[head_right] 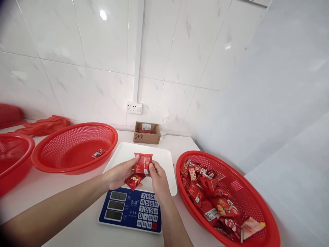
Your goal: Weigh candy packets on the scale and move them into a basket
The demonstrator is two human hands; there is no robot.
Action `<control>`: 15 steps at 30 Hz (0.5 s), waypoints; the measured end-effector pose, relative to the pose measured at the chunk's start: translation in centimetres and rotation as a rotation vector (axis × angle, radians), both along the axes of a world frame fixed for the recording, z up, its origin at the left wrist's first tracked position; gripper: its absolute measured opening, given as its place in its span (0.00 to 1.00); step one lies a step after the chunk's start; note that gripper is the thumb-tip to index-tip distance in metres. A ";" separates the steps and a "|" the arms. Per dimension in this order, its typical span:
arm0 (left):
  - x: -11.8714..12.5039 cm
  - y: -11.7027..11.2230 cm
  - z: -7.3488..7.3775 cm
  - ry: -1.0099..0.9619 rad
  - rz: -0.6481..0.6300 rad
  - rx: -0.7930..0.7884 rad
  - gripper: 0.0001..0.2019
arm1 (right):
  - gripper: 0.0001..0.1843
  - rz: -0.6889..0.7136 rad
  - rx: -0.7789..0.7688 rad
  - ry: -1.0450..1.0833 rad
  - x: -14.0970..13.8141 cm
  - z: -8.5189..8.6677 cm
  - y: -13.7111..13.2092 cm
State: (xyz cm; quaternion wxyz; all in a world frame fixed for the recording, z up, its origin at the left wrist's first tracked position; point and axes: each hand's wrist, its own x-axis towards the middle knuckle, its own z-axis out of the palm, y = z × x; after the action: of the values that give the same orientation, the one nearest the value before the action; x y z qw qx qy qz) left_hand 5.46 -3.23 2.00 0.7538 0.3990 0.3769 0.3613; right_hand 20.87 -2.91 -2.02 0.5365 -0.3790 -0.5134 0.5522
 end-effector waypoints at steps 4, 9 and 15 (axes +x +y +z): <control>0.2 -0.4 -0.5 0.042 0.062 0.069 0.24 | 0.19 -0.032 0.080 -0.151 -0.4 -0.1 -0.1; -1.7 0.0 -0.6 0.196 0.244 0.267 0.21 | 0.23 -0.115 0.112 -0.340 0.4 -0.6 -0.7; -8.4 1.0 1.1 0.615 0.605 0.537 0.15 | 0.23 -0.234 0.135 -0.585 2.2 -1.2 -1.7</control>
State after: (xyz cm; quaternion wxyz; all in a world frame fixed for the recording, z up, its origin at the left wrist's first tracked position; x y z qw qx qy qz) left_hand -2.93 -2.21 3.10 0.3406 0.5396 0.5738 0.5134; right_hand 23.04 -4.62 -3.21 0.4500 -0.5415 -0.6343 0.3194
